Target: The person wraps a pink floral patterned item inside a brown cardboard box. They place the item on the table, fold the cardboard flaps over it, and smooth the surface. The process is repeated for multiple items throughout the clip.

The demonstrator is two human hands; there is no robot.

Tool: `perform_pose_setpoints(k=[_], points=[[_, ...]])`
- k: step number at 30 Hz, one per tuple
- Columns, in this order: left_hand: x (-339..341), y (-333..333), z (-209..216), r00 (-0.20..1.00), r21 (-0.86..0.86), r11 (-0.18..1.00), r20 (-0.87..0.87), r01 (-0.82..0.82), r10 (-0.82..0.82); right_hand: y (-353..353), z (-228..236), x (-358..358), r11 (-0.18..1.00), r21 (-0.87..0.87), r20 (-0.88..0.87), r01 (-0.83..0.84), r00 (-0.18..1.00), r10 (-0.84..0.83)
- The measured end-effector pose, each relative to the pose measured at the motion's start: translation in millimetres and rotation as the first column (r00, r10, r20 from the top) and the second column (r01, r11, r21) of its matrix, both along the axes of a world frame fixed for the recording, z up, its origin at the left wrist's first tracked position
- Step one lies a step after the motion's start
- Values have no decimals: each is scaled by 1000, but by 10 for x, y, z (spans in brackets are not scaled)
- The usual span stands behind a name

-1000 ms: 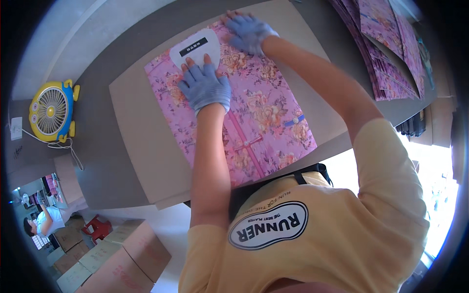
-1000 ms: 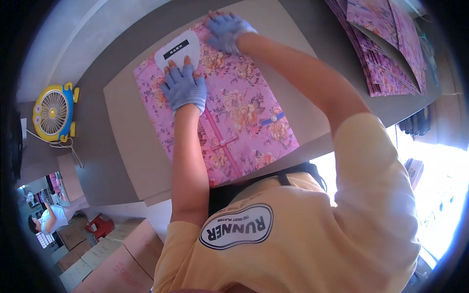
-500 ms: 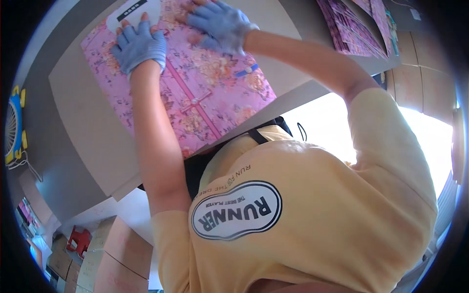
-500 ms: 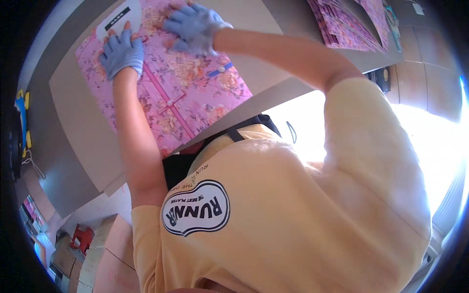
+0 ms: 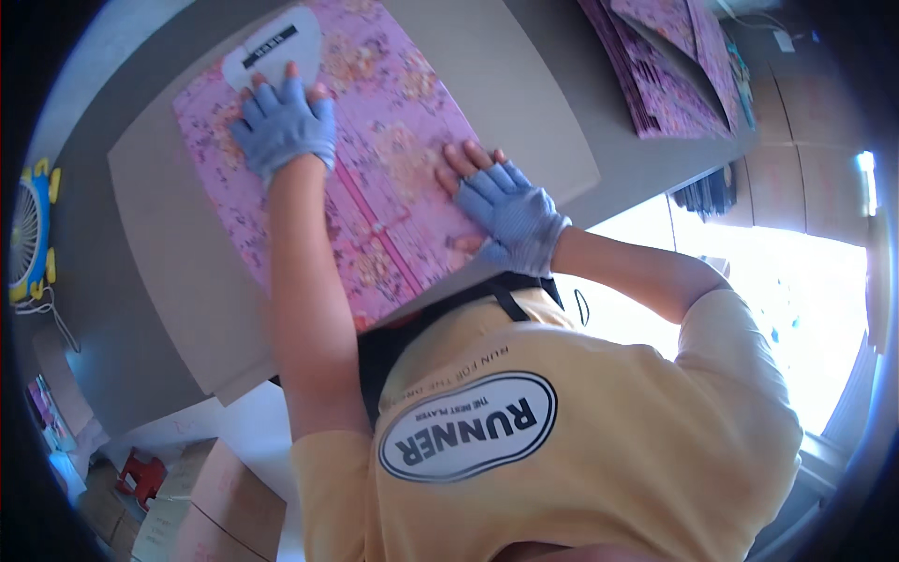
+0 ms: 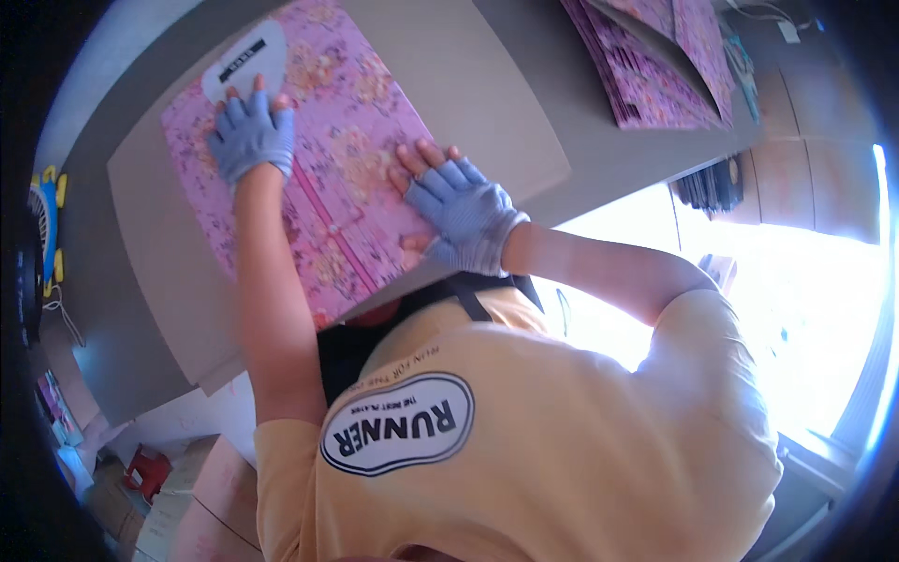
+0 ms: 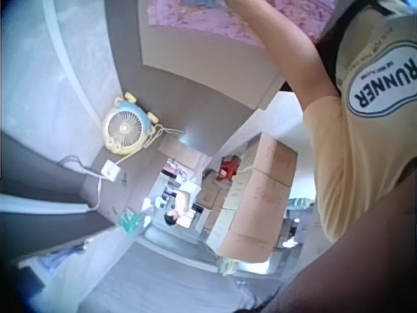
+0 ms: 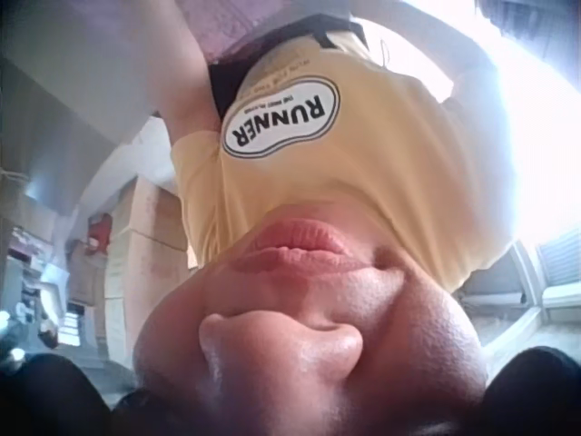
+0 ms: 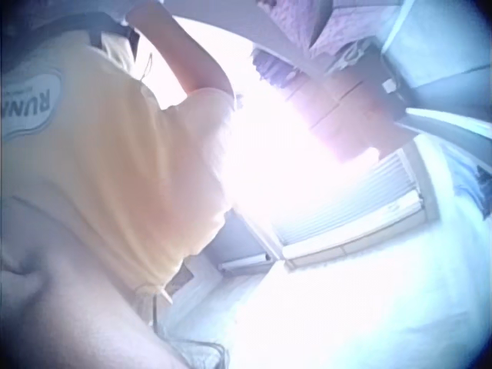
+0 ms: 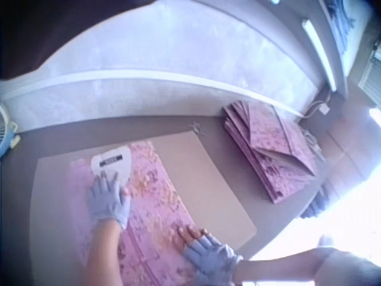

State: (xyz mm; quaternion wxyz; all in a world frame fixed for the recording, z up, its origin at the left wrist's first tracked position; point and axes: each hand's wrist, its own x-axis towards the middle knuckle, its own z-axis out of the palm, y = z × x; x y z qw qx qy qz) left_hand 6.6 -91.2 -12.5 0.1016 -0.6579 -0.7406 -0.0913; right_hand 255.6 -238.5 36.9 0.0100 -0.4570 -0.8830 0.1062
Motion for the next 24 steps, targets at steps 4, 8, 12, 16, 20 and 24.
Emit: perform_pose_setpoints(k=[4,8,12,16,20,24], points=[[-2,-52,35,1000,-1,1000,-17,5,-5,1105,-69,-242,975,214,109,-52,994,29],[-2,-89,44,998,-3,1000,-56,13,-13,2297,-291,-576,942,332,-6,-57,998,62],[21,-65,83,1000,-27,1000,-28,9,-10,3280,-328,-950,902,431,18,40,998,-53],[4,-23,53,999,6,999,1,37,-37,3676,-302,-1068,879,448,-204,164,976,-78],[-79,-4,17,997,23,999,57,49,-51,3368,-243,-1090,870,480,-270,111,962,27],[-79,78,-47,993,62,993,67,97,-101,2665,-137,-864,935,342,-204,94,979,-24]])
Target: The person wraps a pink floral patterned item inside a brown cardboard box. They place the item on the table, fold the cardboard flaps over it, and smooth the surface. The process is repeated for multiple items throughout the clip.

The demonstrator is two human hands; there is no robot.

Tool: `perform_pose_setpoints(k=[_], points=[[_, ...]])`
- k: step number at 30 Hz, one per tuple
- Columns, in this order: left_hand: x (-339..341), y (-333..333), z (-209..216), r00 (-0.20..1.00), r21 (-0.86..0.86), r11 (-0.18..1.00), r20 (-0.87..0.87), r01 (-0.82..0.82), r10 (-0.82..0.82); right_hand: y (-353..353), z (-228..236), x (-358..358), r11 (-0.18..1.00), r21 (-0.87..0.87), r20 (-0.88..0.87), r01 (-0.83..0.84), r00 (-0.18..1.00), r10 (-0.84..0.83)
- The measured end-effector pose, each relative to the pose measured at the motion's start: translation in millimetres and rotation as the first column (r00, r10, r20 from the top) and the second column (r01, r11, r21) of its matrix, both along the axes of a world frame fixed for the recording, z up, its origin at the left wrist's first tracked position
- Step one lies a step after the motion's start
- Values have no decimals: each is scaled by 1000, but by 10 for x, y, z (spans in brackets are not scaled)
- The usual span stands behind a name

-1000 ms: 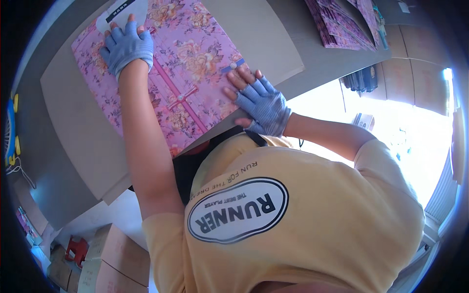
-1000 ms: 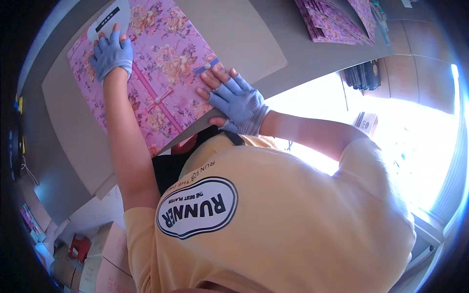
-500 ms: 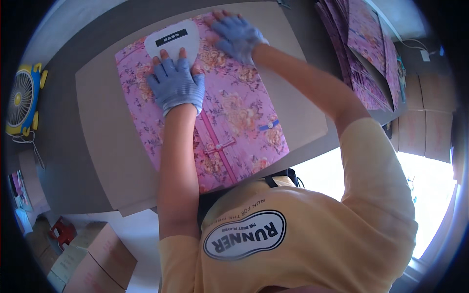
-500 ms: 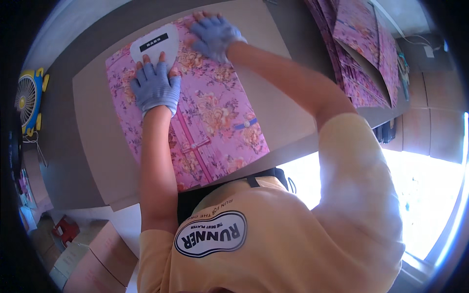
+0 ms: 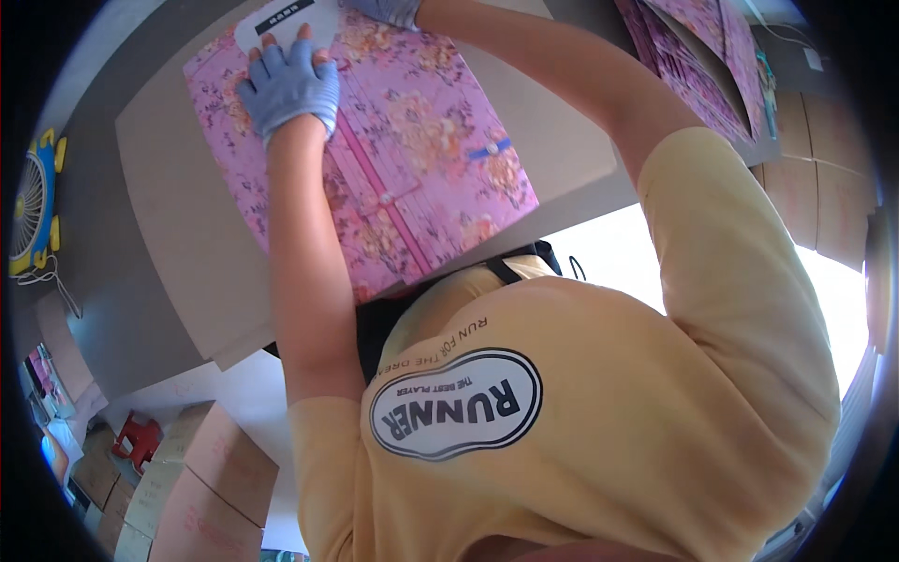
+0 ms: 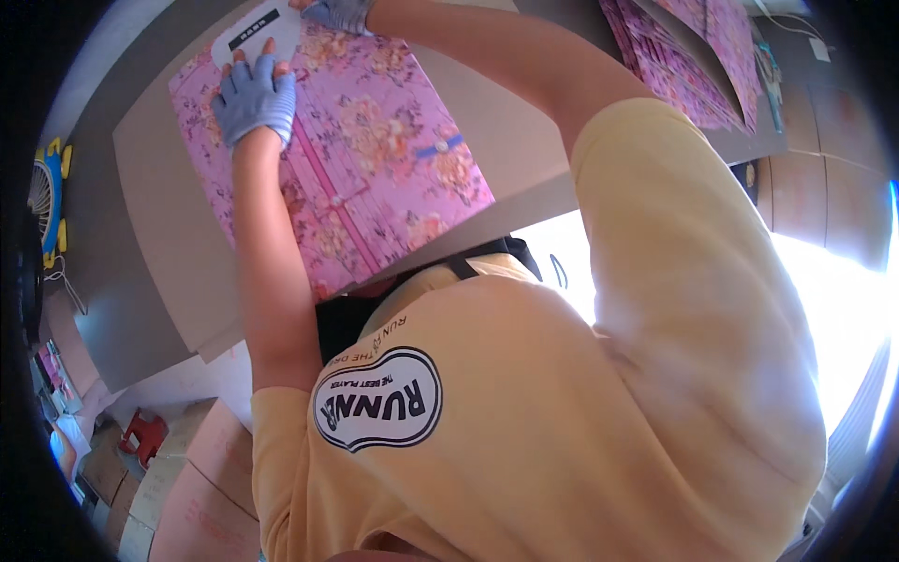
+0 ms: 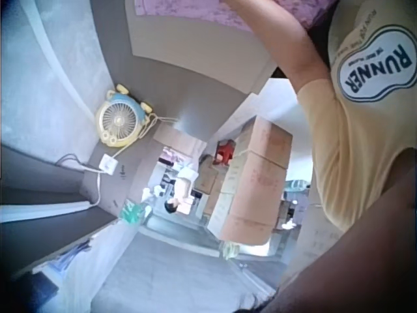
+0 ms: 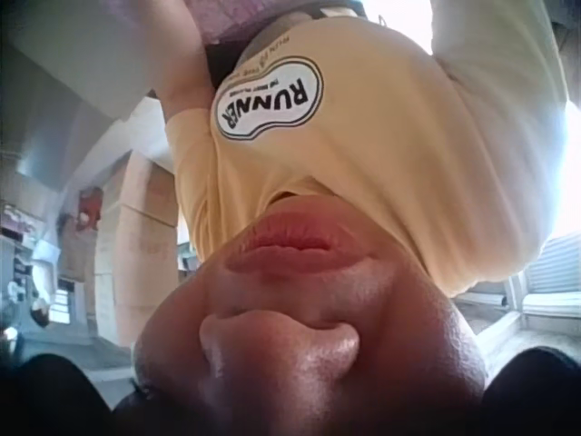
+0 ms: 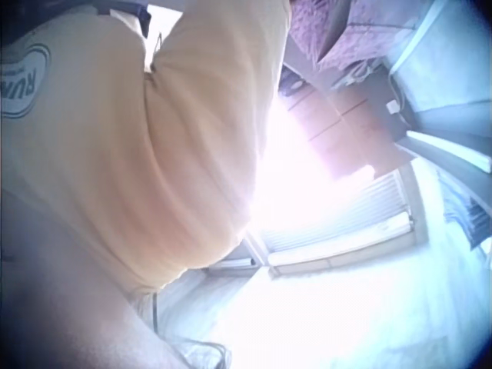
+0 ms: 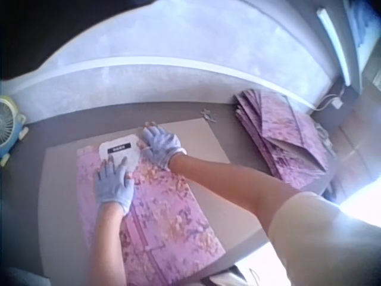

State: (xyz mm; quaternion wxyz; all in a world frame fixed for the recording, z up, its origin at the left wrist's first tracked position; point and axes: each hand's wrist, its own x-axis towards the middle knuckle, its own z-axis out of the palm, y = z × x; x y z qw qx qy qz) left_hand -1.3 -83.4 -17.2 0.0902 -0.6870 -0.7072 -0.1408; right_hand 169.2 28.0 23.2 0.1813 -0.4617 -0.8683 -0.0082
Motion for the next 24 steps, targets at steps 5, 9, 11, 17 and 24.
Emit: perform_pose_setpoints(k=[5,9,11,17,24], points=[[-136,85,-95,999,10,1000,-35,-17,17,-941,-7,273,986,34,31,-162,986,161],[-72,-104,125,986,-14,997,148,-79,81,-1816,79,483,982,-2,138,-189,973,188],[-38,-215,252,977,-49,993,176,-111,118,-2298,86,530,995,-55,96,-89,991,94],[8,-306,167,982,2,996,171,-84,83,-2520,-132,729,907,-404,-717,114,576,-392],[1,-285,-48,995,-25,998,90,-50,52,-2801,290,849,445,-839,-530,-313,285,-799]])
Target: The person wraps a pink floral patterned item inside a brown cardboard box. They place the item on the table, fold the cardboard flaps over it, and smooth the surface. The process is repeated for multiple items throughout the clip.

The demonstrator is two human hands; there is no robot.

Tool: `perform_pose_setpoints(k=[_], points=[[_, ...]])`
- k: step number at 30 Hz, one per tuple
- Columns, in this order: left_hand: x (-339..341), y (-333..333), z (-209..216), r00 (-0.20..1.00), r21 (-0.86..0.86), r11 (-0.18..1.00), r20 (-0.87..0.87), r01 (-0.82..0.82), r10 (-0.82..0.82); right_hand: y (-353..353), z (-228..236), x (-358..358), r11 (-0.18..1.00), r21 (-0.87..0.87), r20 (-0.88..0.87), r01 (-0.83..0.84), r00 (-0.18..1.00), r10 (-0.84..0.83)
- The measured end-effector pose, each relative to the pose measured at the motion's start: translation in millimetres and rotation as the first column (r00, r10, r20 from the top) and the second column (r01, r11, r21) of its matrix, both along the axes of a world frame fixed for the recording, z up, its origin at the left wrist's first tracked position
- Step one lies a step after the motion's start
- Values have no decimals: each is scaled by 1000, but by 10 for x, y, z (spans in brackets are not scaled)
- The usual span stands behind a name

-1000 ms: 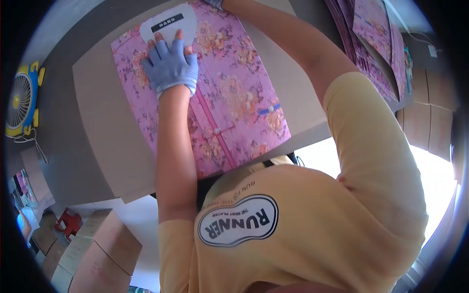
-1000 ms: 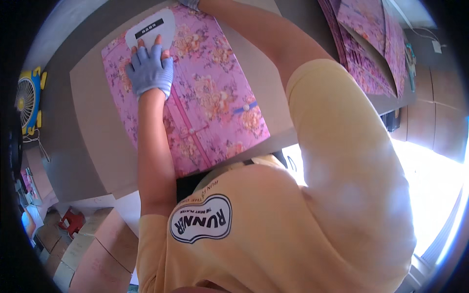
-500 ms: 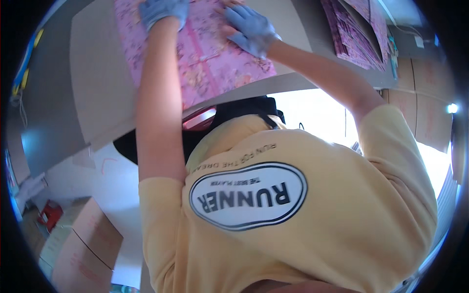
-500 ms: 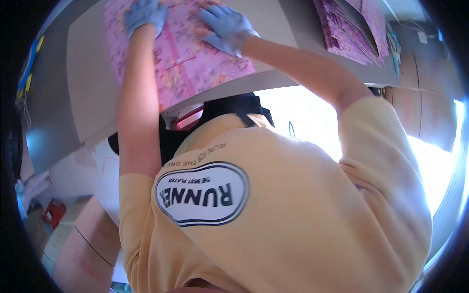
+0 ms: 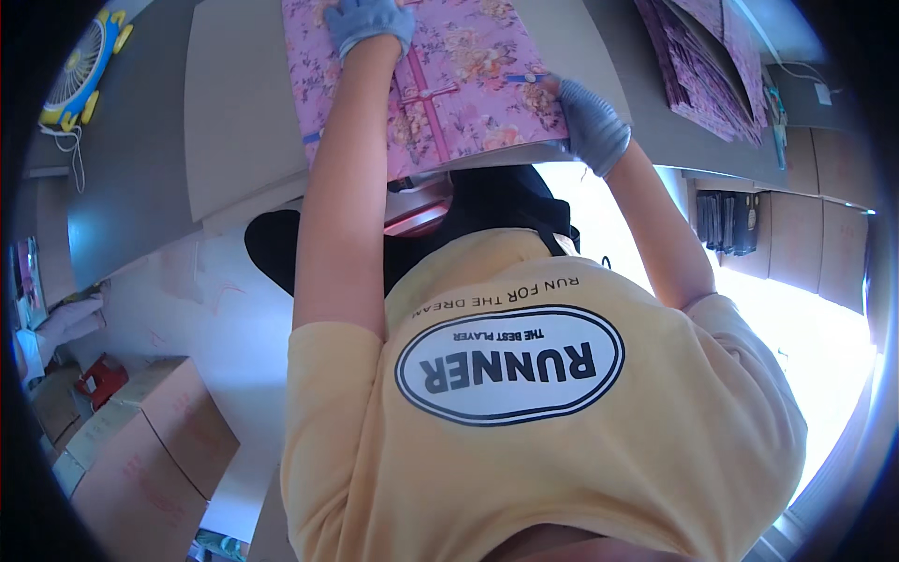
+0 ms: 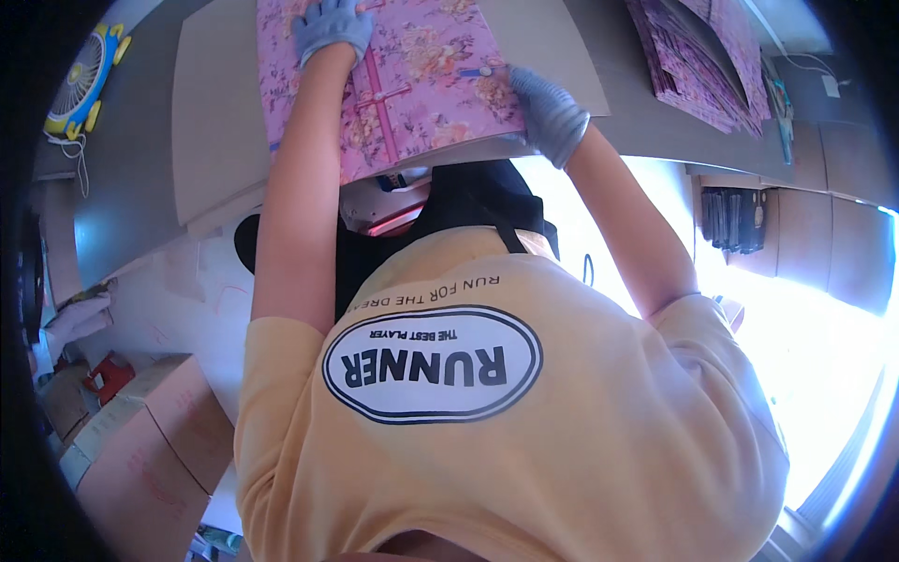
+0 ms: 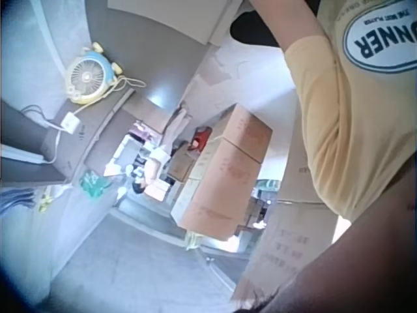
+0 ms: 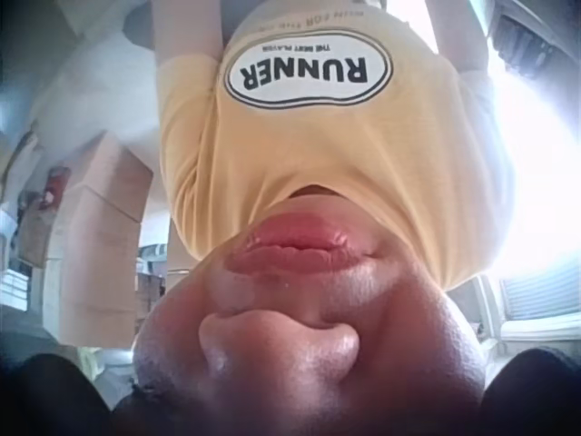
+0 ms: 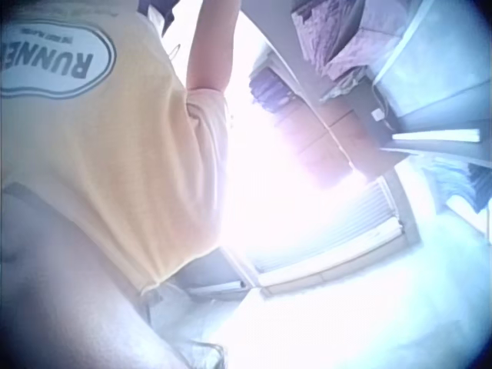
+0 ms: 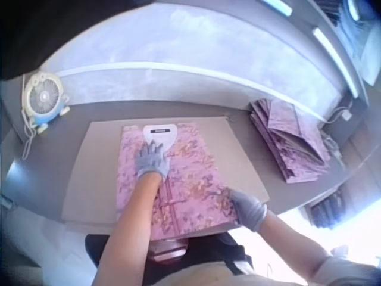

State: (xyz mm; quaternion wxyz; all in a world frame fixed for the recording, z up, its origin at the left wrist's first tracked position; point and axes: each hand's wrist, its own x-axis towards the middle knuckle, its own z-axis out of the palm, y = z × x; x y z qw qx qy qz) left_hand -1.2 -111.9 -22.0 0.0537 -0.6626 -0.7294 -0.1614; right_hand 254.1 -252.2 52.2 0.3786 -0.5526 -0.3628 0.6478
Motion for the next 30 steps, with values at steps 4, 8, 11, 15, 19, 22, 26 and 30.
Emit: perform_pose_setpoints(k=[4,8,11,15,19,22,26,30], points=[[47,-49,21,996,0,1000,-86,12,-12,-56,-380,267,959,126,-62,-252,963,261],[76,-205,86,998,79,995,17,55,-56,-305,-122,117,983,160,-4,-89,996,91],[-134,-124,207,625,163,971,743,176,-238,-219,-221,302,892,430,81,-139,990,115],[-105,-583,967,335,340,939,880,54,-338,6,571,1025,847,527,45,66,993,-105],[49,-1008,882,459,228,972,858,63,-232,365,1283,2097,581,754,-219,306,951,-217],[343,-1188,479,692,153,943,647,295,-321,793,1317,3066,567,646,-270,510,848,-456],[583,-1488,338,831,165,837,122,522,-542,939,931,3854,807,357,143,470,826,-545],[618,-1730,370,850,95,852,67,515,-522,818,871,2807,423,903,429,74,-137,-893]])
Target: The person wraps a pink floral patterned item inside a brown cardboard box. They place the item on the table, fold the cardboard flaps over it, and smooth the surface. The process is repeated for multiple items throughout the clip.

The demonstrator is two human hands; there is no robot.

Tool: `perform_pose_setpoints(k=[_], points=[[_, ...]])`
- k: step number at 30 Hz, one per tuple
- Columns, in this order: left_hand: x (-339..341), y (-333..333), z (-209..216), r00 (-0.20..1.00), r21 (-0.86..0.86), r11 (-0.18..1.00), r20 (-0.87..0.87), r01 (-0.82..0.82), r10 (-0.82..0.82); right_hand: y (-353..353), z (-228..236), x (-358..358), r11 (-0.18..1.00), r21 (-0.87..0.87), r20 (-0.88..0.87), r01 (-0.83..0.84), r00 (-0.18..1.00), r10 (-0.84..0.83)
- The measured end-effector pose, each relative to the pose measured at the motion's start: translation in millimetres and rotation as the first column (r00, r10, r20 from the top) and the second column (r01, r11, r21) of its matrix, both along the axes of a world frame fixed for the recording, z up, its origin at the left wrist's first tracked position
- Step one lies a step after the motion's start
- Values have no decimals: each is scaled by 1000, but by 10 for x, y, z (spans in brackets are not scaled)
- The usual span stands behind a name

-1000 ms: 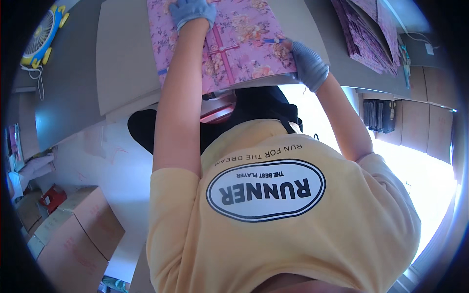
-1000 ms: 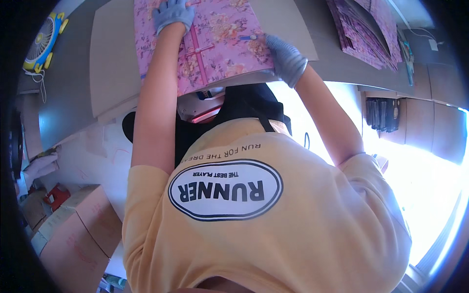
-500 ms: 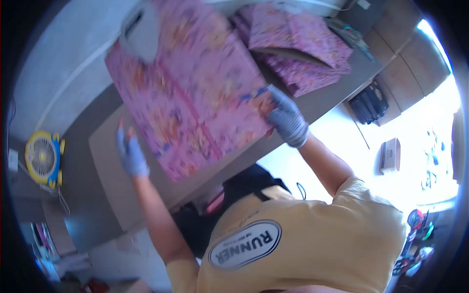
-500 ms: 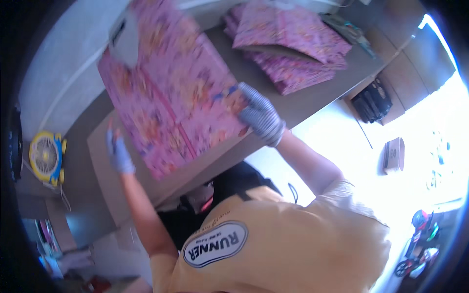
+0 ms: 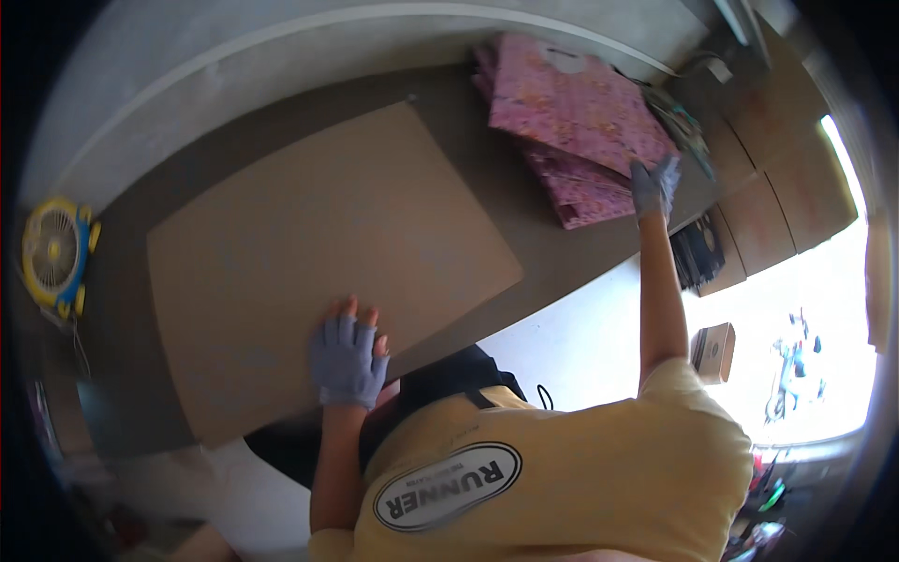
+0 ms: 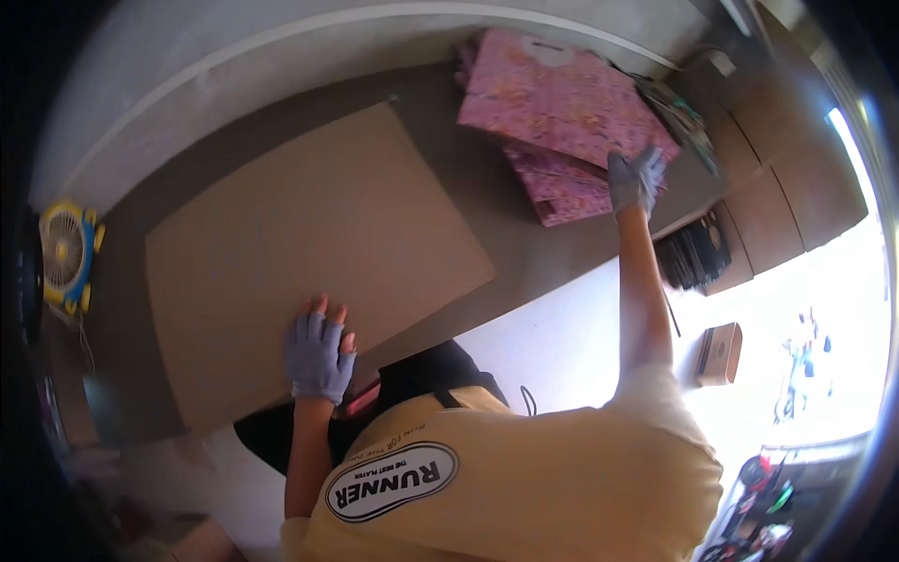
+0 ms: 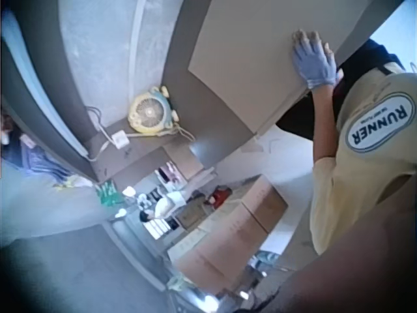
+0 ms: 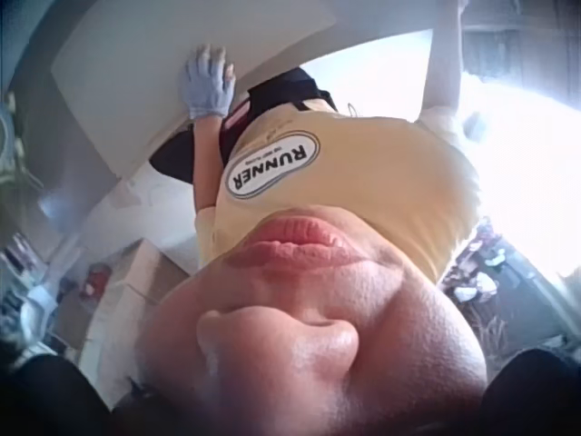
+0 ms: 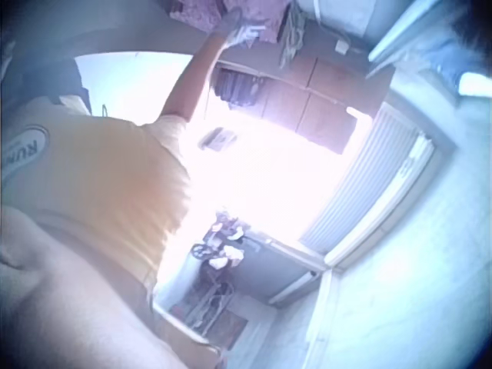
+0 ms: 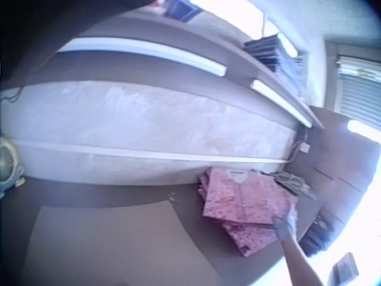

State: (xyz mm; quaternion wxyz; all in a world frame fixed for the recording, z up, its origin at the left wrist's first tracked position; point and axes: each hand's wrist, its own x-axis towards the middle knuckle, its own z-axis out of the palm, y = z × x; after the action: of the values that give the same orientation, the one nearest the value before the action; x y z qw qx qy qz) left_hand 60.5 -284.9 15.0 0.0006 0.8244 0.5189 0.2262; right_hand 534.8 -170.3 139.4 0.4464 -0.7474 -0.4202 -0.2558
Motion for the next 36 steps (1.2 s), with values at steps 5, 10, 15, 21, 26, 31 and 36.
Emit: perform_pose_setpoints(k=[5,10,15,21,26,31,36], points=[[12,31,-30,999,-22,999,30,-32,32,43,-316,-1388,703,-452,153,-549,729,668],[4,80,2,1000,-9,1000,4,0,0,968,-891,-1981,551,-761,-35,-342,870,491],[64,88,94,998,1,1000,63,-16,16,987,-1048,-2038,626,-706,-5,-330,887,462],[45,12,56,989,-9,1000,147,12,-10,1210,-1424,-1720,693,-214,-216,-689,725,654],[-672,205,95,946,174,941,203,-289,253,1308,-1436,-1603,499,257,-626,-828,251,739],[-2189,460,-99,509,193,500,-5,-844,861,1527,-1724,-1535,498,320,-671,-806,178,720],[-2629,662,-102,343,-239,487,462,-840,818,1593,-1822,-1448,513,291,-629,-808,242,739]])
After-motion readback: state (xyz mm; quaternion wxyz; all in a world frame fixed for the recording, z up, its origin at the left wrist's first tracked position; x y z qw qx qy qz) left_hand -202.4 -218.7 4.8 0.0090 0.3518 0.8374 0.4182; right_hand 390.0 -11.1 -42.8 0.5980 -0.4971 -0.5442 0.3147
